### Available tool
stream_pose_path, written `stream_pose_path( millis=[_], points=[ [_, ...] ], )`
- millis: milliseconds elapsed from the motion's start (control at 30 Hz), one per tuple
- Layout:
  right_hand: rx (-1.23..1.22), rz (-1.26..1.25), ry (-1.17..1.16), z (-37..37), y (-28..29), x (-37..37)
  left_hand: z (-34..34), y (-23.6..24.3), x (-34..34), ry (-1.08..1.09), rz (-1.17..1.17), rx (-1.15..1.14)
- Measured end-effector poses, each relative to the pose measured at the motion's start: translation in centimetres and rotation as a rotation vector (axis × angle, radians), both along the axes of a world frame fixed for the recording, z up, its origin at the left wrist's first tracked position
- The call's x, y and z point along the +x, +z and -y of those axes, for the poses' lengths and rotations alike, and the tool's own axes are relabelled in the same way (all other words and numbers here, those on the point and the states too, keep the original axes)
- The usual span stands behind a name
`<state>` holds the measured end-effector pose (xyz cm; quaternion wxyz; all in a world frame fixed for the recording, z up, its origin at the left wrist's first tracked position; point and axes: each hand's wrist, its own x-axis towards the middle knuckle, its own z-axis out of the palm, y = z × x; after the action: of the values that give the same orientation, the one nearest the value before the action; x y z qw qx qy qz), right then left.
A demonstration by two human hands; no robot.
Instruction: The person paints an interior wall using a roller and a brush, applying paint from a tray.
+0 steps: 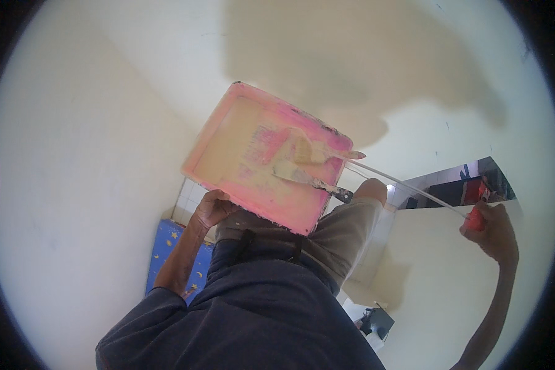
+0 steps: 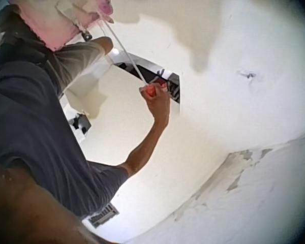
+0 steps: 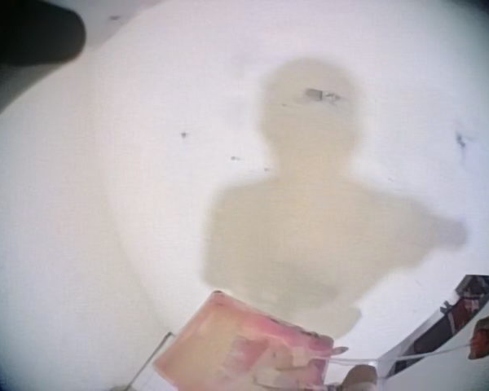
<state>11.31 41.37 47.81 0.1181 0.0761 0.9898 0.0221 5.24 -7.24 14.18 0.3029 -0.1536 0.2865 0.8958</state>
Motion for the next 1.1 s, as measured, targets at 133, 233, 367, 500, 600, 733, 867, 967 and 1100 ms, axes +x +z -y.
stream_pose_path(
  millis=[133, 233, 367, 500, 600, 733, 867, 967, 1100],
  points=[
    [0.040, 0.058, -0.042, 0.4, 1.5, -0.8, -0.2, -1.3, -0.7, -0.050, 0.002, 0.012],
    [0.153, 0.015, 0.147, 1.5, -0.5, -2.7, -0.4, -0.4, -0.9, -0.064, -0.007, -0.005],
    [0.067, 0.092, -0.019, 7.0, -0.9, -5.9, 0.8, -1.1, -0.2, -0.001, 0.023, -0.044],
    [0.117, -0.075, 0.094, 2.6, 0.3, -2.5, -0.1, -0.4, -0.6, -0.034, -0.018, -0.043],
    [0.001, 0.153, -0.197, 1.9, 3.5, -1.3, -0.2, -0.8, -0.9, -0.059, -0.033, -0.005],
    [0.169, 0.025, -0.095, -0.9, 2.9, -0.2, 0.2, -0.4, -0.1, -0.006, 0.010, -0.031],
    [0.088, -0.018, -0.077, 0.5, 2.8, -0.3, 0.2, -2.4, -0.6, -0.037, 0.022, 0.007],
    [-0.012, 0.013, -0.077, 3.5, 2.2, -1.9, 0.7, -3.6, -0.7, -0.055, -0.008, -0.019],
    [0.010, 0.053, 0.009, 5.1, -0.5, -3.4, 0.2, -2.1, -1.0, -0.064, -0.015, 0.025]
  ],
)
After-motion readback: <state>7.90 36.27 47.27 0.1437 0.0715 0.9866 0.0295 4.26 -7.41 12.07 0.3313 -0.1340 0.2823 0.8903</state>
